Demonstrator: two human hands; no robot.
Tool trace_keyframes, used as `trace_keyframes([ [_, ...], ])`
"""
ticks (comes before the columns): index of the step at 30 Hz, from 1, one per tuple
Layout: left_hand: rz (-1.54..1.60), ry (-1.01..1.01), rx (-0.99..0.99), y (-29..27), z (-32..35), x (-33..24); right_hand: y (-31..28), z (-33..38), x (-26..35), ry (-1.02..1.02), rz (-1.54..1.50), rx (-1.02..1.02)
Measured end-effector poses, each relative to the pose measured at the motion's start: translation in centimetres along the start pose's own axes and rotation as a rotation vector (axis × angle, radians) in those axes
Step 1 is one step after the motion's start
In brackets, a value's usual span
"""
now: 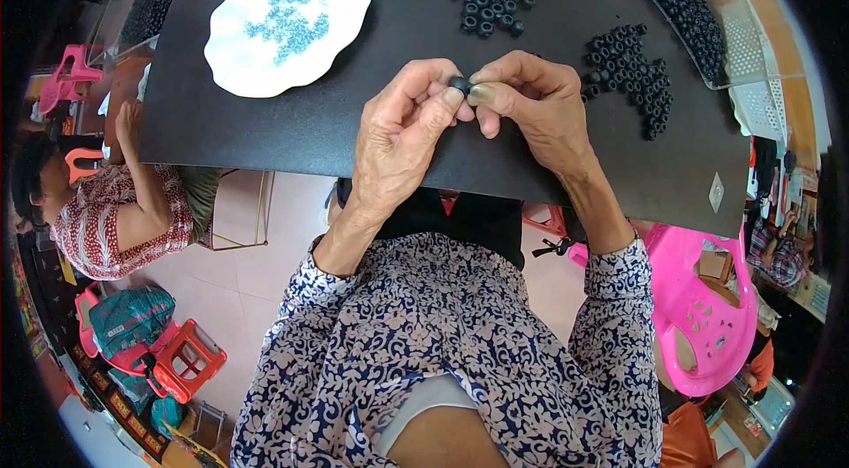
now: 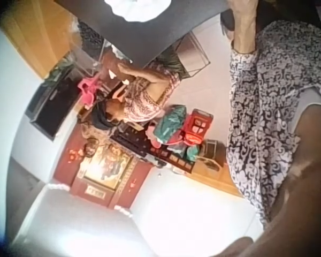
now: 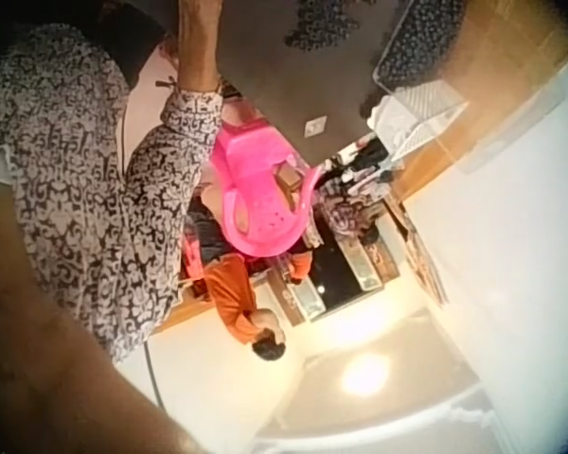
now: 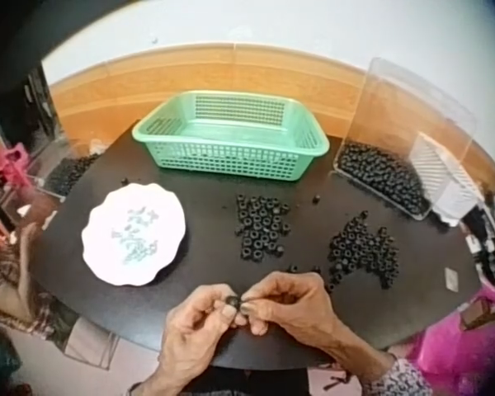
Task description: The person is manually inserting small light-blue beads into black circular ring-like components.
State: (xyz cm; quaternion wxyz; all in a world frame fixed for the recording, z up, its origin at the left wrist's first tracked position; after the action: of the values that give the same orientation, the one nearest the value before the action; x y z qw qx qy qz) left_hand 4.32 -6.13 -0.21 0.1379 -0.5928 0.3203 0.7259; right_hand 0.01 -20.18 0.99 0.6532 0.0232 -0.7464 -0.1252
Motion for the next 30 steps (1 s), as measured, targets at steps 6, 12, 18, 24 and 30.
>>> trace_keyframes([
  [6,0.025,-0.021,0.025,-0.2,-0.4,0.4,-0.3,0.1,-0.4,0.011,0.019,-0.016],
  [12,0.061,-0.032,0.024,-0.2,-0.5,0.4,-0.3,0.1,-0.4,0.010,0.026,0.005],
  [18,0.111,-0.048,0.082,-0.1,-0.4,0.5,0.2,0.2,-0.3,-0.051,-0.004,0.049],
  [24,0.133,-0.107,0.171,0.2,-0.6,0.8,0.3,0.4,0.2,-0.178,0.091,0.124],
  [30,0.093,-0.095,0.193,0.4,-0.6,0.9,0.7,0.2,1.5,-0.308,0.372,0.207],
])
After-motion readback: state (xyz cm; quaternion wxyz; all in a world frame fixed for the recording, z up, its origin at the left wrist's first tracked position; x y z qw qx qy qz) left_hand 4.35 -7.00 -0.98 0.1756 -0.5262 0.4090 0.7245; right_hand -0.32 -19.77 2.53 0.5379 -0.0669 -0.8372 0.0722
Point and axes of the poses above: each hand's wrist, its own z-axis away from the middle knuckle, its own y-axis out of the palm, x = y × z, the point moved 6 cm from there along -z, towards the middle knuckle, and after that the axes turned 9 degrees about -y, right-handed, at the moved point
